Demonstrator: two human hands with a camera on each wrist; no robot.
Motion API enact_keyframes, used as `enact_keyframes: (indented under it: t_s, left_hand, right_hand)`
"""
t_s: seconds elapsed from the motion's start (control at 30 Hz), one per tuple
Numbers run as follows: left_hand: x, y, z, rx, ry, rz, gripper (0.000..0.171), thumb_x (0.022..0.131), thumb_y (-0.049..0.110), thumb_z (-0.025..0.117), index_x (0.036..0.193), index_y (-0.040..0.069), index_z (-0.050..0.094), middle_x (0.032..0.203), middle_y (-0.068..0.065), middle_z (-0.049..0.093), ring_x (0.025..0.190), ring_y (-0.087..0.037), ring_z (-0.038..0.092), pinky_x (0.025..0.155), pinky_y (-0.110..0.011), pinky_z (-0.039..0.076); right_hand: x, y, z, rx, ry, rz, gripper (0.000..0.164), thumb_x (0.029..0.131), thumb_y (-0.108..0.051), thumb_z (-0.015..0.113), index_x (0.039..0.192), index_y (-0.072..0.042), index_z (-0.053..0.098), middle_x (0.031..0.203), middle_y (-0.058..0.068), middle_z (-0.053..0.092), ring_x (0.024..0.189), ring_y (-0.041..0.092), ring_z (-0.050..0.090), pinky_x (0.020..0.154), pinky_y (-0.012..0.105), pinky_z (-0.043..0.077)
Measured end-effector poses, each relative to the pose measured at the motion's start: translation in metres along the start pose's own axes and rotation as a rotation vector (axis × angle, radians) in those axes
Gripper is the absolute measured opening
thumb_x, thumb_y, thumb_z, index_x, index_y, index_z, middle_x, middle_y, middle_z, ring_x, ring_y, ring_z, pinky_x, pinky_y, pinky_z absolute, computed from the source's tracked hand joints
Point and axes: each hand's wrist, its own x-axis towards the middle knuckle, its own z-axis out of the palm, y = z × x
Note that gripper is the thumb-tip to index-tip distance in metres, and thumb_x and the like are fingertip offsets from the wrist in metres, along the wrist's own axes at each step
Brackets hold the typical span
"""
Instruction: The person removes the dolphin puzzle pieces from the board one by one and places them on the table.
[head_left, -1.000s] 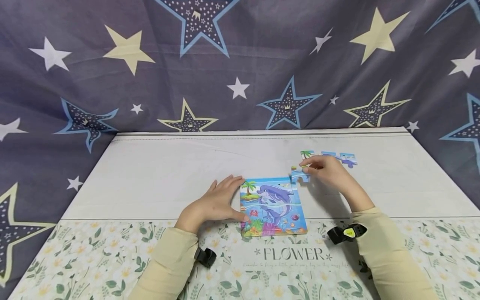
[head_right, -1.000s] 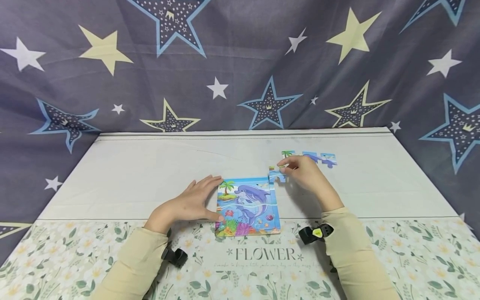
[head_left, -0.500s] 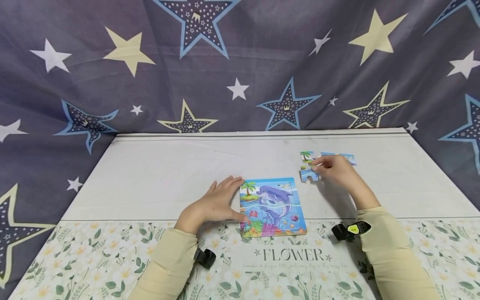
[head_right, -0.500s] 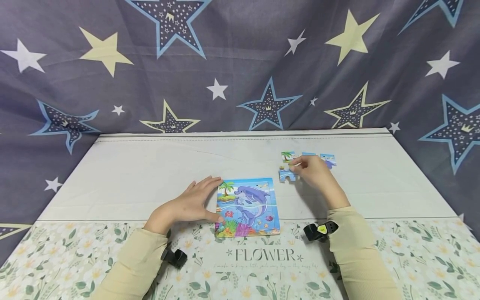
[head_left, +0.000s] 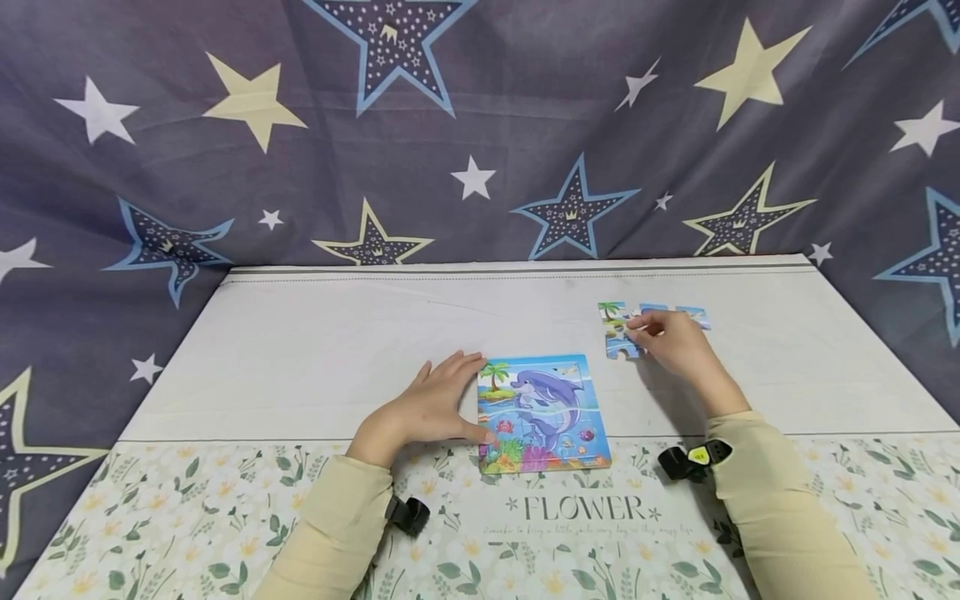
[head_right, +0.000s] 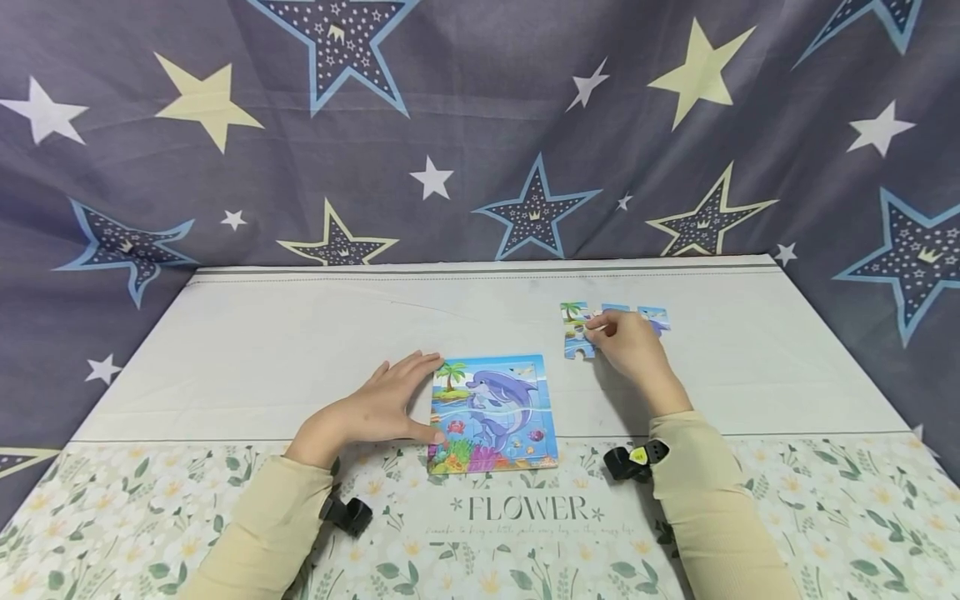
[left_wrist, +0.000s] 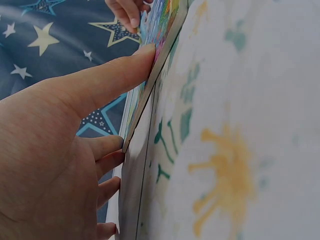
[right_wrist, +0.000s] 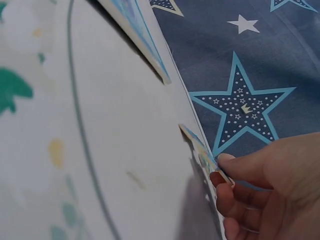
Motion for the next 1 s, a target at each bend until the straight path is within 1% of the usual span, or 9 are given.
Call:
enact_keyframes:
  t_s: [0.3,0.47,0.6,0.67,0.77,0.87,0.93,1.0]
  left_hand:
    - [0.001,0.0,0.0,0.0,0.0,0.002,0.109,0.075,0.051,0.082,0.158,0.011,0.023,0.164,-0.005,0.018,0.152,-0.024,0.005,0.119,-0.054,-0.003]
    - [0.0,0.0,0.0,-0.004,-0.002,-0.004,0.109,0.075,0.05,0.082,0.158,0.012,0.023,0.164,-0.004,0.017,0.152,-0.023,0.005,0.119,-0.054,-0.003]
    - [0.0,0.0,0.0,-0.004,-0.002,-0.009,0.109,0.075,0.05,0.082,0.159,0.012,0.023,0.164,-0.004,0.017,0.152,-0.023,0.004,0.12,-0.054,-0.003]
    - [0.0,0.0,0.0,-0.003,-0.004,-0.011,0.109,0.075,0.05,0.082,0.159,0.012,0.023,0.165,-0.004,0.017,0.152,-0.023,0.004,0.12,-0.054,-0.003]
    - [0.0,0.0,0.0,-0.003,-0.003,-0.01,0.109,0.075,0.05,0.082,0.159,0.012,0.022,0.165,-0.004,0.017,0.152,-0.023,0.004,0.12,-0.054,-0.003]
    - [0.0,0.0,0.0,-0.003,-0.002,-0.009,0.109,0.075,0.05,0.082,0.159,0.012,0.023,0.164,-0.004,0.017,0.152,-0.023,0.005,0.12,-0.054,-0.003]
    - [0.0,0.0,0.0,-0.002,-0.002,-0.009,0.109,0.075,0.05,0.082,0.159,0.012,0.023,0.164,-0.004,0.017,0.152,-0.023,0.005,0.12,-0.054,-0.003]
    - [0.0,0.0,0.0,-0.002,-0.002,-0.01,0.109,0.075,0.05,0.082,0.159,0.012,0.023,0.164,-0.004,0.017,0.152,-0.023,0.005,0.12,-0.054,-0.003]
  right_hand:
    - [-0.002,0.0,0.001,0.049,-0.022,0.036,0.026,0.098,-0.013,0.062,0.116,0.006,0.065,0.092,0.018,0.067,0.066,0.019,0.063,0.056,0.028,0.048]
    - [-0.001,0.002,0.002,0.038,-0.012,0.026,0.026,0.098,-0.012,0.062,0.115,0.007,0.065,0.094,0.021,0.067,0.066,0.02,0.063,0.056,0.027,0.05]
    - [-0.002,-0.002,0.001,0.02,0.0,0.015,0.028,0.099,-0.015,0.061,0.116,0.007,0.065,0.098,0.023,0.066,0.066,0.022,0.064,0.056,0.03,0.049]
    - [-0.002,-0.004,0.001,0.007,0.009,0.0,0.029,0.099,-0.016,0.061,0.117,0.006,0.065,0.1,0.023,0.066,0.069,0.025,0.065,0.058,0.031,0.048]
    - [-0.003,-0.009,0.001,-0.011,0.026,-0.028,0.027,0.098,-0.017,0.063,0.115,0.004,0.068,0.1,0.022,0.067,0.079,0.03,0.065,0.063,0.034,0.048]
    - [-0.004,-0.016,0.002,-0.003,0.022,-0.057,0.025,0.097,-0.015,0.064,0.113,0.003,0.069,0.1,0.02,0.068,0.088,0.033,0.065,0.069,0.036,0.05]
    - [-0.004,-0.02,0.004,0.015,0.008,-0.071,0.024,0.097,-0.014,0.065,0.113,0.003,0.069,0.1,0.019,0.068,0.088,0.033,0.065,0.07,0.036,0.051]
    - [-0.005,-0.026,0.006,0.043,-0.016,-0.087,0.024,0.096,-0.012,0.065,0.114,0.005,0.068,0.099,0.019,0.068,0.085,0.032,0.066,0.069,0.034,0.052]
